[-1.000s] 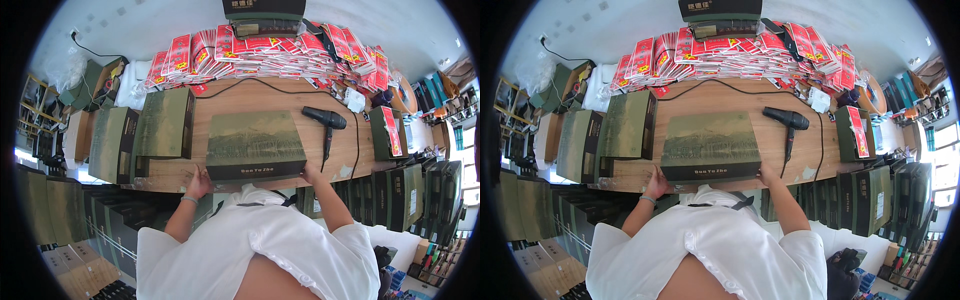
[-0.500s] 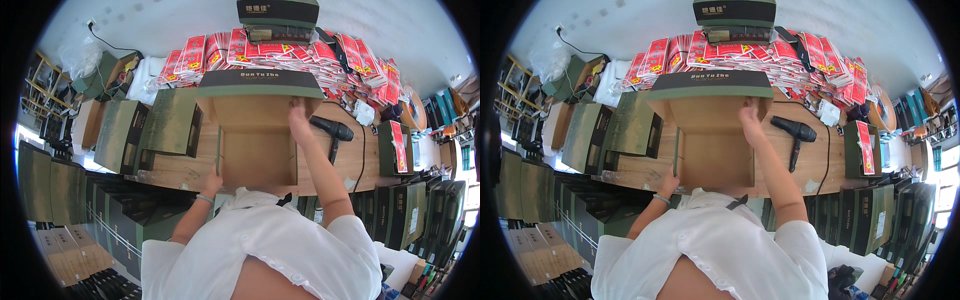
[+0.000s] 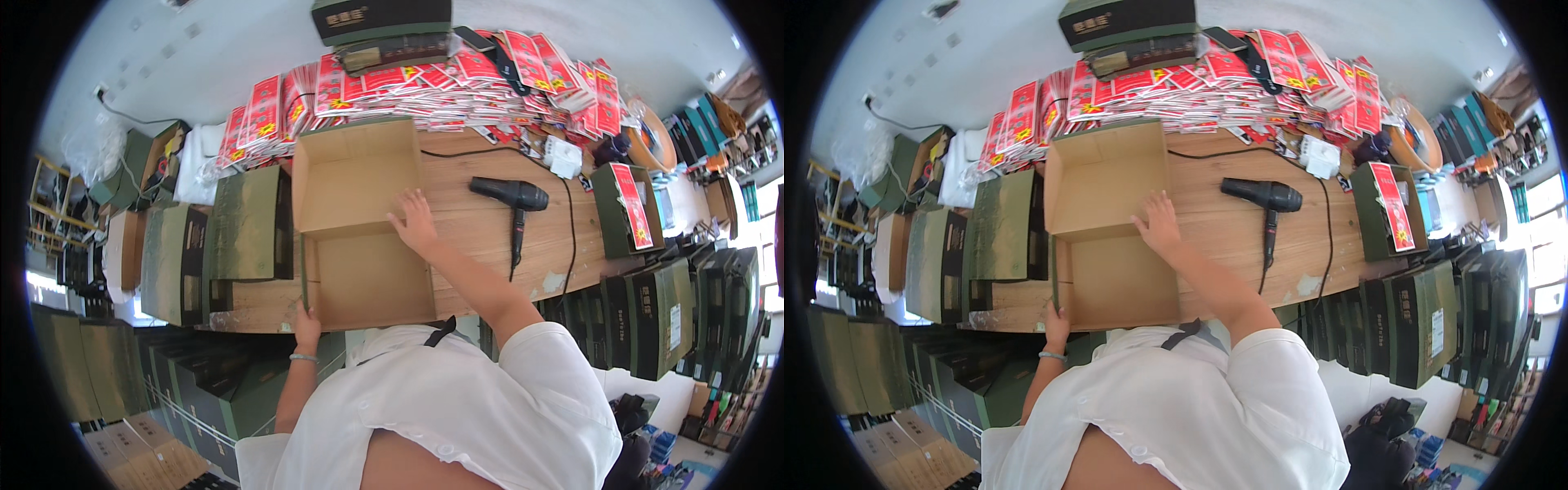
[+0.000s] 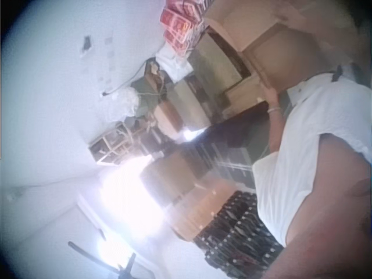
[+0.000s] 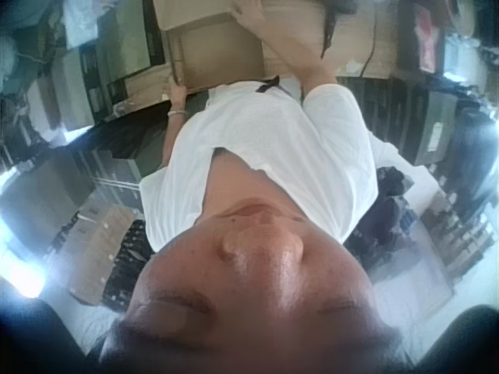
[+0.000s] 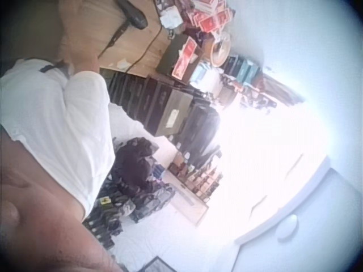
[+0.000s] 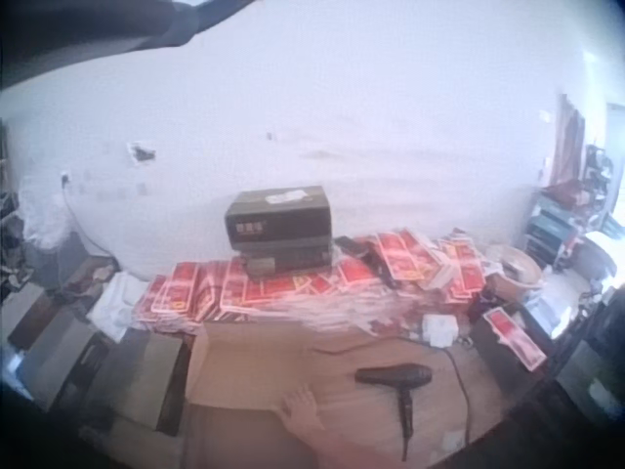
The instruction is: The person places a black shoe into a green box, adds tissue paper and a red card, closes the box, and uses a hair dryer to heat a label on the box before stacking it with other boxes. The process is repeated for multiple boxes.
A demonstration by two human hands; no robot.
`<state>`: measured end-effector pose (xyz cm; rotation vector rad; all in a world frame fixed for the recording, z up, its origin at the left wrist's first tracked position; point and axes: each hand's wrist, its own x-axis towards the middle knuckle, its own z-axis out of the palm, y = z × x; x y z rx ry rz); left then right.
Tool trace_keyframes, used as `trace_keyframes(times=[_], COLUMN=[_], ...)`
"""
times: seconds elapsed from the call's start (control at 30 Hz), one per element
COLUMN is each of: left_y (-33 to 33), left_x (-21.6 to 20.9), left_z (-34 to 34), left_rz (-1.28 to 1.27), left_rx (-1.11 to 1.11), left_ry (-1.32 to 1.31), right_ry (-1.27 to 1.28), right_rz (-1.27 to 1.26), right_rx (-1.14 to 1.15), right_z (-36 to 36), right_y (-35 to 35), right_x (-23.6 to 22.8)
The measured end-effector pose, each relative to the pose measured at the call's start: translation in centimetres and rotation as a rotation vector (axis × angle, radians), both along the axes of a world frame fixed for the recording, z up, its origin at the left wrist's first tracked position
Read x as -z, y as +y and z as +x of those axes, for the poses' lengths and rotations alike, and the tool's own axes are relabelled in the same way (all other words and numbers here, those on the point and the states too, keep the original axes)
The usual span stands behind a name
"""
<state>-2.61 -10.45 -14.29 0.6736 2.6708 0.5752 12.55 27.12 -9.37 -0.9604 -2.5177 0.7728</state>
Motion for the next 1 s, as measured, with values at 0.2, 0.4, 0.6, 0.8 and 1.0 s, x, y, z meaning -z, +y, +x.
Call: trace_keyframes(times=[0.2, 0.4, 0.6, 0.8, 1.0], left_y=[-0.5, -1.4, -1.1, 0.7, 4.3], left_x=[-0.6, 0.9, -0.2, -0.4, -3.9], left_z=[-1.1, -3.6, -3.2, -2.6, 0.8], left_rz=[-0.032, -0.098, -0.280, -0.238, -0.361], left_rx=[-0.086, -0.085, -0.171, -0.233, -0.150], left_ry=[-0.053, 0.017, 0.021, 0.110, 0.424], right_ry=[-0.311, -0.648, -0.586, -0.650, -0.334], right_rz=[0.296, -0.040, -0.012, 0.064, 0.181], right_rx=[0.648, 0.457, 0.443, 0.670, 0.852], right_z=[17.9, 29.8, 35.8, 42.9, 40.2], right_y=[4.7, 10.2, 14.7, 20.1, 16.3], right_x=[3.9, 7.4, 8.2, 10.0, 5.9])
